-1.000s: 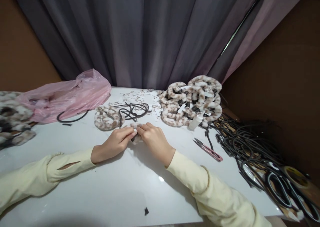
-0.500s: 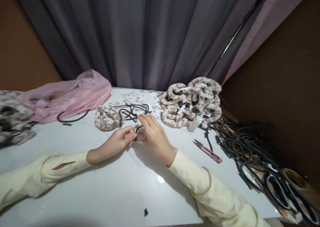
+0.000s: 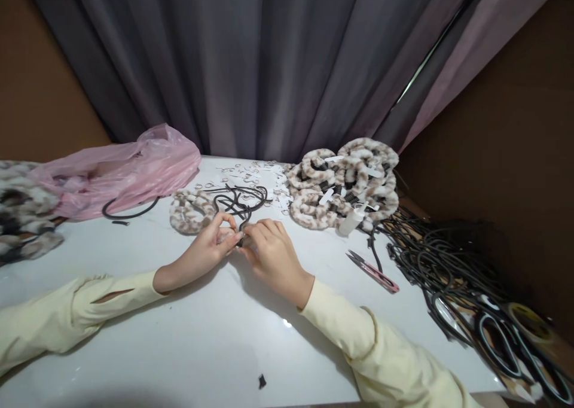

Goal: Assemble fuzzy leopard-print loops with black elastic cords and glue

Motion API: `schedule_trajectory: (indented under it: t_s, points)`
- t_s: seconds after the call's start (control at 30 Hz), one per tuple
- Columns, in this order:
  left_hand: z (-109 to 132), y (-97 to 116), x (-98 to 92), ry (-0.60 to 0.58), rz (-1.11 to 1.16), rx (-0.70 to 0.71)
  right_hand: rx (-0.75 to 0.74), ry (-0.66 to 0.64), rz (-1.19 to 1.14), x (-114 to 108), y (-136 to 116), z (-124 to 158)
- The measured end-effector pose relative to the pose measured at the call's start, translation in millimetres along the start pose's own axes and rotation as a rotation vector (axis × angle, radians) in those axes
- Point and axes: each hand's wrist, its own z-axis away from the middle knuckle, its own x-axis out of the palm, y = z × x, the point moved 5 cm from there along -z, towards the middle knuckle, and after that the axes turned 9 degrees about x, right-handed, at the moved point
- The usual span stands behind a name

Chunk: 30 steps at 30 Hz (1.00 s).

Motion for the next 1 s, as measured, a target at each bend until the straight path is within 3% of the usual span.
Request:
schedule_trajectory:
  t_s: [0.2,0.37,0.53,0.67,0.77,0.87,1.0]
  points:
    - [6.4,6.8,-0.7,-0.008,-0.306,0.316,-0.132,-0.070,-0.153,3.7,6.4,1.8]
    - [10.1,4.2,2.1,0.017,-0.346,0.357,-0.257,-0.041,0.048,2.8,0.5,5.1]
    - [8.0,-0.2,3.5,0.082,-0.201,0.189,-0.229,0.031,0.163,7.4,-2.5,5.6]
    - [-1.5,-10.9,1.7,0.121,0.109,-0.006,-0.122,0.139,0.212,7.0,-3.5,5.3]
    - [-7.2,-19.0,-2.1,0.169,0.291,-0.135,-0.170,0.204,0.243,4.1,-12.1,11.3]
    - [-8.4,-23.2,-5.9,0.218,0.373,-0.199,-0.129,0.141,0.200,6.0,-16.1,16.8]
    - [-7.7,-25.6,-6.0,0.232,0.471,-0.262,0.201,-0.110,0.015,16.9,-6.4,16.8]
